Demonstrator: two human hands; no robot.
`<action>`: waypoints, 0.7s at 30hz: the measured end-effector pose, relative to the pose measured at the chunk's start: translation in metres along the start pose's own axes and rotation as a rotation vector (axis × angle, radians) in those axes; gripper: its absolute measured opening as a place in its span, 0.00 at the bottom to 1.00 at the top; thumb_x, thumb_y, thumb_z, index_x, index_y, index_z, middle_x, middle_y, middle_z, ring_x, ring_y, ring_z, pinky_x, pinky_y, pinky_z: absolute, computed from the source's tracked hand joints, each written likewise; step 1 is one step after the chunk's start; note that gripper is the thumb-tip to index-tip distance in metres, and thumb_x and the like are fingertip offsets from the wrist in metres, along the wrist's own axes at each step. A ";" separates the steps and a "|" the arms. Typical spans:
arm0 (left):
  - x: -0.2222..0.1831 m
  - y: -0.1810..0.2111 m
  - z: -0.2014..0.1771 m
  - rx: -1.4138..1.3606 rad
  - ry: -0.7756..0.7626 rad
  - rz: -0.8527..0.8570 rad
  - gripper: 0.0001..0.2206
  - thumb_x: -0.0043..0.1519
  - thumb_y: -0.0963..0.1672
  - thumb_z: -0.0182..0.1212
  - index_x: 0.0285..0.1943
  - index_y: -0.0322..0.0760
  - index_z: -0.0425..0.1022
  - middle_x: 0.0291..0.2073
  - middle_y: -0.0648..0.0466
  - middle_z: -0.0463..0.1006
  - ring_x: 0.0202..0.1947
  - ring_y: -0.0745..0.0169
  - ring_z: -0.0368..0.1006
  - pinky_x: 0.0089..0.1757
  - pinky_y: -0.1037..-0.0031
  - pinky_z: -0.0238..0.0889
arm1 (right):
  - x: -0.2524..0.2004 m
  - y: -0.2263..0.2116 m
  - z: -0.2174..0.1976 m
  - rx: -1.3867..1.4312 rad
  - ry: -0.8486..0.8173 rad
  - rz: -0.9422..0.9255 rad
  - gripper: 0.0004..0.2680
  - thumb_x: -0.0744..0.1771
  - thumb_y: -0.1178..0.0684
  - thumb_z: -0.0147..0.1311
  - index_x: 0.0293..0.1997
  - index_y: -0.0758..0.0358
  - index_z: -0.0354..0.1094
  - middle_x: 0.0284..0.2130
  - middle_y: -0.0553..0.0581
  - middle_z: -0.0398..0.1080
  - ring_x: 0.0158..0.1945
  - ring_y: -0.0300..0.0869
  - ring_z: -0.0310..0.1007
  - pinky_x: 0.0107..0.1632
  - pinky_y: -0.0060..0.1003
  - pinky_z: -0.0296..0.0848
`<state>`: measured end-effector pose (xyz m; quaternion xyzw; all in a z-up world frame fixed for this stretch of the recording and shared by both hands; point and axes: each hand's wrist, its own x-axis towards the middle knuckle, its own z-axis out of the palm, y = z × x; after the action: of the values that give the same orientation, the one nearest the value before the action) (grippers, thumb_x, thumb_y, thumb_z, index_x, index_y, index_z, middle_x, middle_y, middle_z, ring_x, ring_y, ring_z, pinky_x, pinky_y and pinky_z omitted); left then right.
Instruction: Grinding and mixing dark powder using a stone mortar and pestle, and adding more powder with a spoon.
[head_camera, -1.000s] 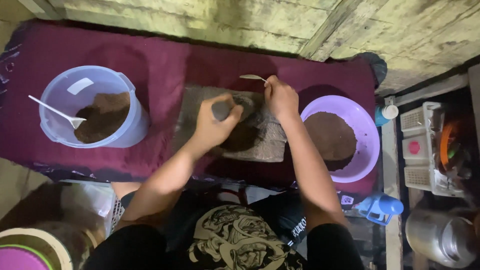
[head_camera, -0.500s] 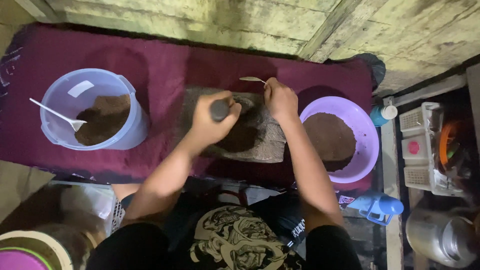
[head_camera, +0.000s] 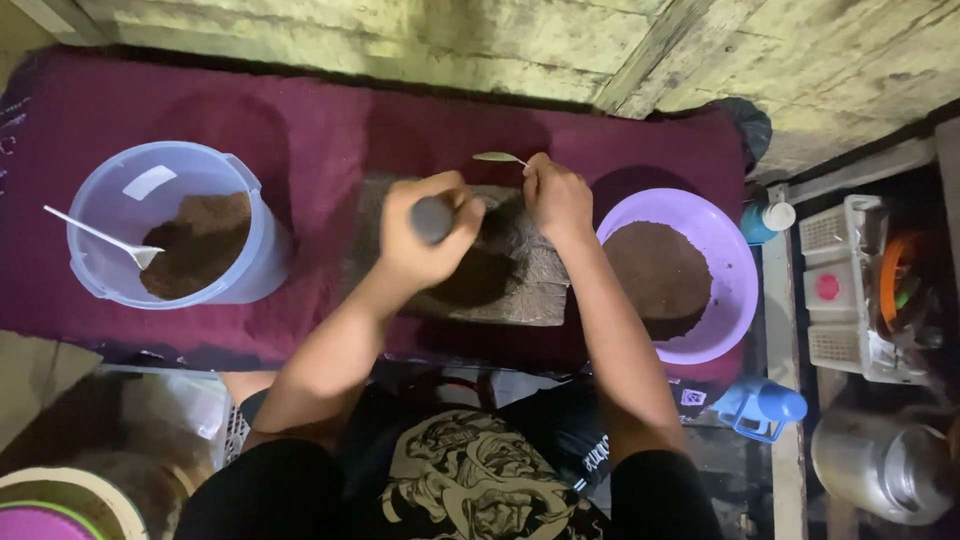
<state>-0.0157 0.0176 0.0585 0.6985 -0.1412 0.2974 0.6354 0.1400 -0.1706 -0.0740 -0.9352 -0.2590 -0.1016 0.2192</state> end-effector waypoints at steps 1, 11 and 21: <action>-0.003 -0.012 0.005 0.002 0.001 -0.003 0.15 0.59 0.38 0.59 0.20 0.41 0.63 0.09 0.57 0.59 0.16 0.72 0.54 0.22 0.78 0.48 | -0.001 -0.003 -0.001 0.002 -0.003 -0.001 0.05 0.70 0.50 0.47 0.40 0.51 0.70 0.26 0.60 0.75 0.34 0.60 0.80 0.41 0.55 0.78; 0.016 0.016 0.015 -0.015 0.022 0.065 0.17 0.61 0.35 0.55 0.20 0.43 0.59 0.08 0.59 0.56 0.13 0.74 0.48 0.20 0.82 0.45 | 0.001 -0.002 -0.002 0.027 -0.042 0.067 0.05 0.69 0.50 0.47 0.40 0.52 0.70 0.28 0.58 0.76 0.35 0.59 0.80 0.41 0.56 0.79; 0.003 -0.084 0.030 0.040 0.062 -0.037 0.09 0.60 0.37 0.63 0.28 0.34 0.70 0.12 0.51 0.69 0.18 0.71 0.65 0.26 0.78 0.57 | 0.001 -0.017 -0.020 0.009 -0.120 0.089 0.07 0.70 0.51 0.45 0.42 0.56 0.70 0.29 0.62 0.76 0.39 0.61 0.79 0.42 0.57 0.77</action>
<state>0.0424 0.0019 -0.0077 0.7039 -0.1023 0.3098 0.6309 0.1307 -0.1663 -0.0504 -0.9492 -0.2302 -0.0342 0.2117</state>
